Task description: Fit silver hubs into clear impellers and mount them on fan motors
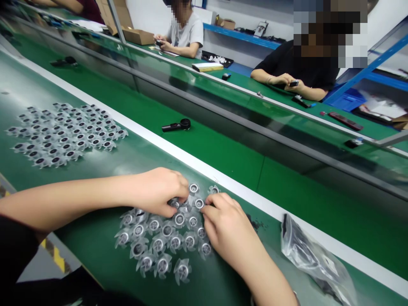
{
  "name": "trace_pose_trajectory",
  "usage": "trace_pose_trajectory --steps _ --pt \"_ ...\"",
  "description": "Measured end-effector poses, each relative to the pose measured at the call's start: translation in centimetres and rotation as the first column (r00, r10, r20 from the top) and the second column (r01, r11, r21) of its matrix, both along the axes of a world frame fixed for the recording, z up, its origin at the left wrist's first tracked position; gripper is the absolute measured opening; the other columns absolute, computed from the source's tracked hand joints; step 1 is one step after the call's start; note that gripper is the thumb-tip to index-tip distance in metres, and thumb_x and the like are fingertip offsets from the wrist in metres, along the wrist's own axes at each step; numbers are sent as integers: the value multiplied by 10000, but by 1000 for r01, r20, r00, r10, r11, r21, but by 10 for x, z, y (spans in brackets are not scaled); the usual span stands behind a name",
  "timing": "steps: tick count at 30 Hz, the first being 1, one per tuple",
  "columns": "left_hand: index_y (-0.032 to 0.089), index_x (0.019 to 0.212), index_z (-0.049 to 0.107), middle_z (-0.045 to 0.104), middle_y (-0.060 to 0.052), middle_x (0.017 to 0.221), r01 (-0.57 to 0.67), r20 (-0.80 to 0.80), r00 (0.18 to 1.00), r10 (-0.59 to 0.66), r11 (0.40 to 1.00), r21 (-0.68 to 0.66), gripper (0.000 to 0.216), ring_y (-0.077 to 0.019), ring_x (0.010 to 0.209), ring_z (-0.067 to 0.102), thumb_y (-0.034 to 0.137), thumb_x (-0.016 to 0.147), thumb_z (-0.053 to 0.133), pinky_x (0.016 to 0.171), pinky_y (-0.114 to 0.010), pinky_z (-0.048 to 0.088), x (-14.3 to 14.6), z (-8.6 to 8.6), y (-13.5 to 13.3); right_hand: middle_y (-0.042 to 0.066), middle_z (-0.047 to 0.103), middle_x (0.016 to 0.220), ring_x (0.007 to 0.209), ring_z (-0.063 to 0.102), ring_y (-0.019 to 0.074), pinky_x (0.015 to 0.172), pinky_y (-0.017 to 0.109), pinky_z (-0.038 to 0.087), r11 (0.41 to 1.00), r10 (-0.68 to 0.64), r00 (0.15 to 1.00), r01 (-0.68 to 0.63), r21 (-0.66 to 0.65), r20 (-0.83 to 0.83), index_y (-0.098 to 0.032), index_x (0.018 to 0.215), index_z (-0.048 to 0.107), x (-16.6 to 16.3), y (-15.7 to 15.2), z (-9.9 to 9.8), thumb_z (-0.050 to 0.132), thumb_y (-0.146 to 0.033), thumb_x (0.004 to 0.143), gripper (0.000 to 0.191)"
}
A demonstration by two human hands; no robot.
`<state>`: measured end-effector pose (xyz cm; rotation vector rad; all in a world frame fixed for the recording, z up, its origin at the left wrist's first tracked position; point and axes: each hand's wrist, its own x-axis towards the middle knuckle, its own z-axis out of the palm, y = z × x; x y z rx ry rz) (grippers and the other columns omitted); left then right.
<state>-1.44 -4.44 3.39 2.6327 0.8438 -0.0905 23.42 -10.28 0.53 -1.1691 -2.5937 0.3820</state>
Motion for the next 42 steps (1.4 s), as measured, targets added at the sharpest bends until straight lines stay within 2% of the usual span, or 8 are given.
trace_pose_trajectory --steps 5,9,19,24,32,35,39,42 --pt "248 1111 708 707 -17 1089 106 19 994 -108 990 94 336 -236 963 675 230 778 746 684 -328 466 -3 1 -3 67 620 1032 955 601 235 830 410 555 995 -38 998 42 -92 46 -223 1082 709 10 -12 11 735 -206 866 217" --pt "267 1087 729 720 1 1114 155 98 982 -163 985 83 191 -217 997 688 300 907 674 745 -326 496 1 -12 -1 73 621 1051 1006 604 293 814 459 564 998 -52 993 56 -34 102 -234 978 752 1 -17 5 901 -199 681 334" --pt "259 1126 721 764 -1 1071 181 129 974 -188 982 62 264 -213 974 721 220 866 708 683 -306 492 0 -16 4 18 668 875 845 635 239 693 377 543 1000 8 991 -7 -2 134 -202 806 625 -17 -22 2 828 -94 725 244" --pt "287 1174 703 789 35 912 118 104 988 -118 993 -1 232 -151 743 710 301 970 593 606 -262 458 -1 -8 10 15 658 830 829 630 243 687 368 522 999 10 988 -17 40 156 -192 843 610 -20 -24 1 807 -81 732 252" --pt "212 1053 725 720 -59 987 -77 77 995 61 974 215 213 -220 788 695 356 949 607 574 -293 424 6 -15 0 51 658 891 829 624 263 686 389 526 994 -1 986 -18 111 166 -176 948 622 -22 -23 -8 764 -96 769 242" --pt "212 968 735 694 -47 942 -39 114 993 9 964 264 265 -212 809 685 387 986 537 654 -313 490 10 -18 -11 54 651 882 815 614 260 680 390 525 992 -2 989 -17 129 149 -171 950 620 -23 -24 -9 745 -105 797 208" --pt "192 955 745 696 -46 941 6 140 989 -46 962 273 218 -219 831 685 392 885 696 688 -321 525 13 -27 -19 47 625 858 780 586 217 681 345 518 989 5 995 -20 147 102 -182 922 620 -23 -33 -11 635 -112 902 74" --pt "225 1007 759 695 -38 1012 22 156 986 -65 965 260 227 -223 880 685 389 851 747 703 -328 533 13 -33 -19 47 602 825 760 560 193 678 312 497 983 23 998 -33 182 56 -179 915 634 -25 -45 -13 492 -126 994 171"
